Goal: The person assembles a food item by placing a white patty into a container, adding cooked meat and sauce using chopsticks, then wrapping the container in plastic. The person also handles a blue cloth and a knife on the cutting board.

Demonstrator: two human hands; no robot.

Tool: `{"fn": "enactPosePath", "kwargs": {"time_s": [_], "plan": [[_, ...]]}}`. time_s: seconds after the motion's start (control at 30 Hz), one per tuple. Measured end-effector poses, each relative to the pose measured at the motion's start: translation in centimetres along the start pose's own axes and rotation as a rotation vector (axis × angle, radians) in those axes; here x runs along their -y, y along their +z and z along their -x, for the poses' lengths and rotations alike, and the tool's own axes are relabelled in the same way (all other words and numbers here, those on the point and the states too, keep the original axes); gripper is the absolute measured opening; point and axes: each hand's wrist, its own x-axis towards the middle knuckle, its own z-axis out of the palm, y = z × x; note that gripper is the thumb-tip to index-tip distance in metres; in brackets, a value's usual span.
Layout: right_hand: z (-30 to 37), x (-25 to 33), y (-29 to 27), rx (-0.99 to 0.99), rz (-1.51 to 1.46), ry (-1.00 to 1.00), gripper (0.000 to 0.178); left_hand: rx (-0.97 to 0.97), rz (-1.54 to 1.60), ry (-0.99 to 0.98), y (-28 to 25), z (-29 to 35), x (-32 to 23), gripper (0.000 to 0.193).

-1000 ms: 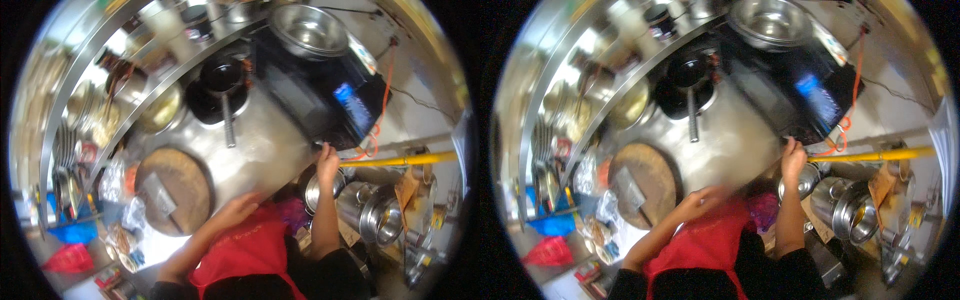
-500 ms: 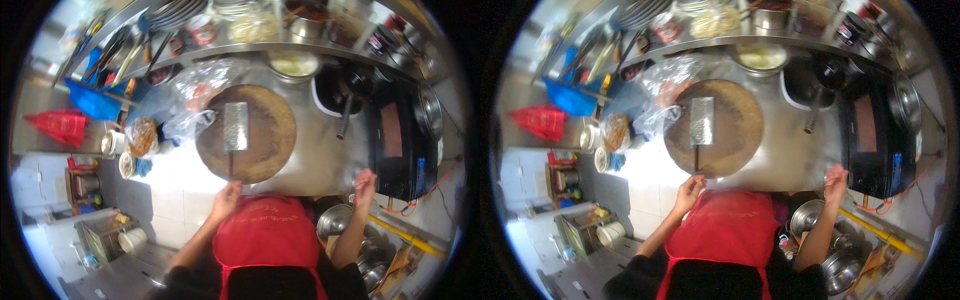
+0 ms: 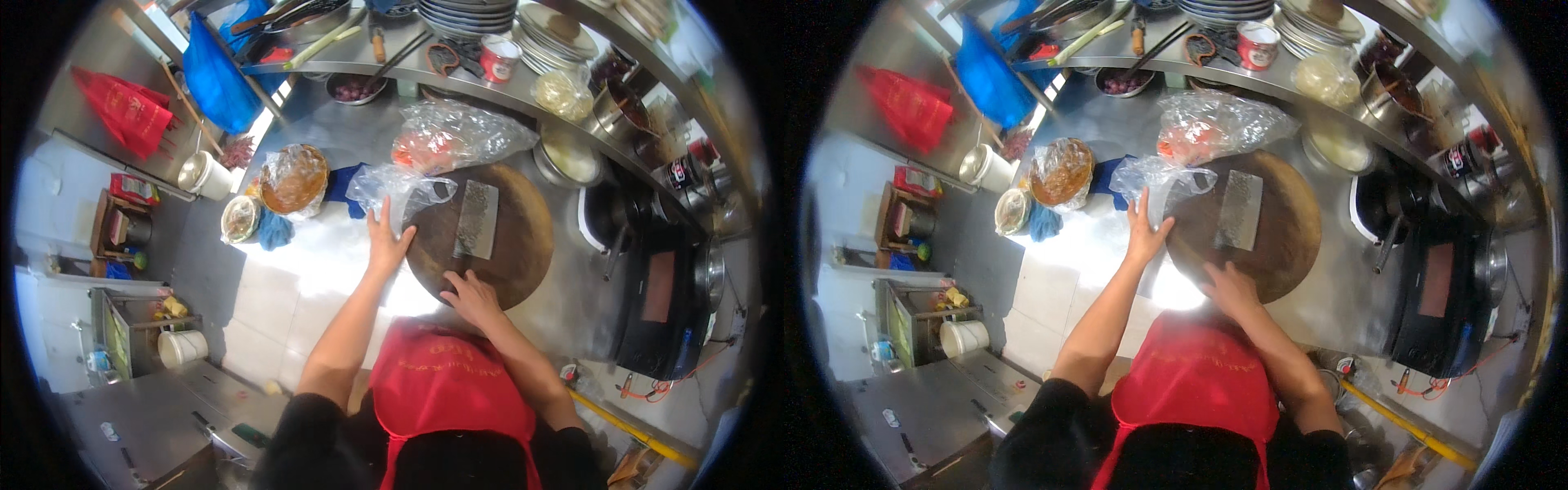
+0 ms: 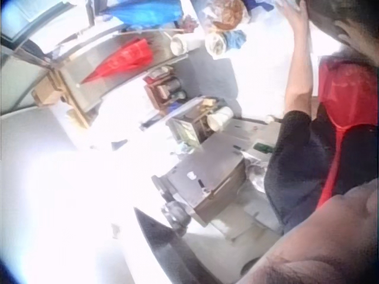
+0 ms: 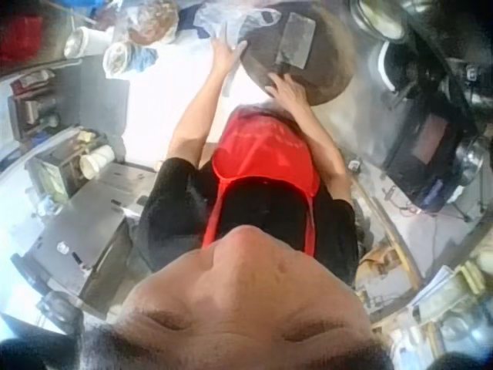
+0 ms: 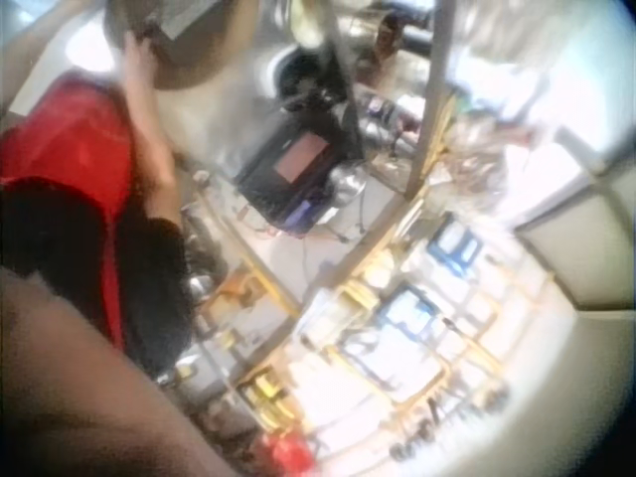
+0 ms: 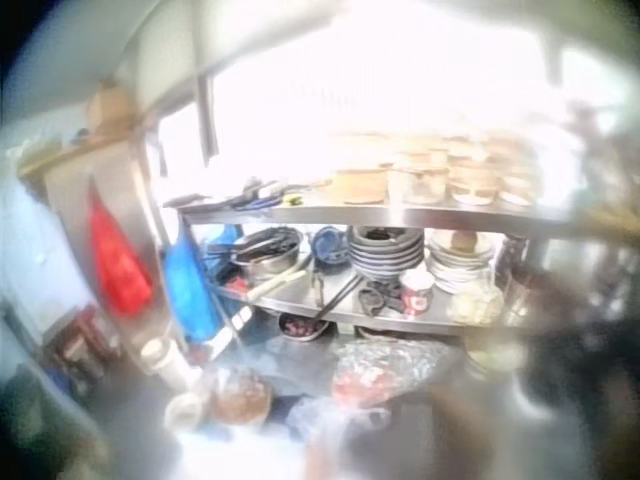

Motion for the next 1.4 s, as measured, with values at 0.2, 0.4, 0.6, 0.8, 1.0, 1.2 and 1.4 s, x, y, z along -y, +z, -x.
{"fn": "enactPosePath", "kwargs": {"time_s": [0.2,0.4,0.6,0.8,1.0,1.2,1.4], "plan": [[2.4,-4.4,-0.5,-0.066,0.027,0.183,0.043,0.003,0.314,-0.232,2.3,-4.7,2.2,0.043],[4.8,-6.8,-2.3,-0.334,0.130,0.039,0.061,-0.021,1.102,-0.377,-4.2,-5.1,-2.2,0.034],[-1.4,-1.3,-7.0,-0.204,-0.993,-0.019,0.100,0.191,0.994,-0.169,-8.0,-3.5,-9.1,0.027],[-5.9,2.9,-10.4,-0.057,-0.617,-0.673,0.055,0.437,0.564,-0.005,-5.2,2.9,-12.6,0.032],[-11.5,5.3,-13.3,-0.033,-0.515,-0.684,0.018,0.017,0.443,-0.111,-10.1,7.9,-12.4,0.032],[-24.9,11.8,-23.8,-0.737,-0.447,-0.805,0.032,-0.024,0.518,-0.456,-11.8,11.5,-8.1,0.032],[-37.6,16.4,-31.0,-0.361,-0.925,-0.293,0.066,0.148,0.407,-0.418,-13.0,12.0,-1.8,0.034]]}}
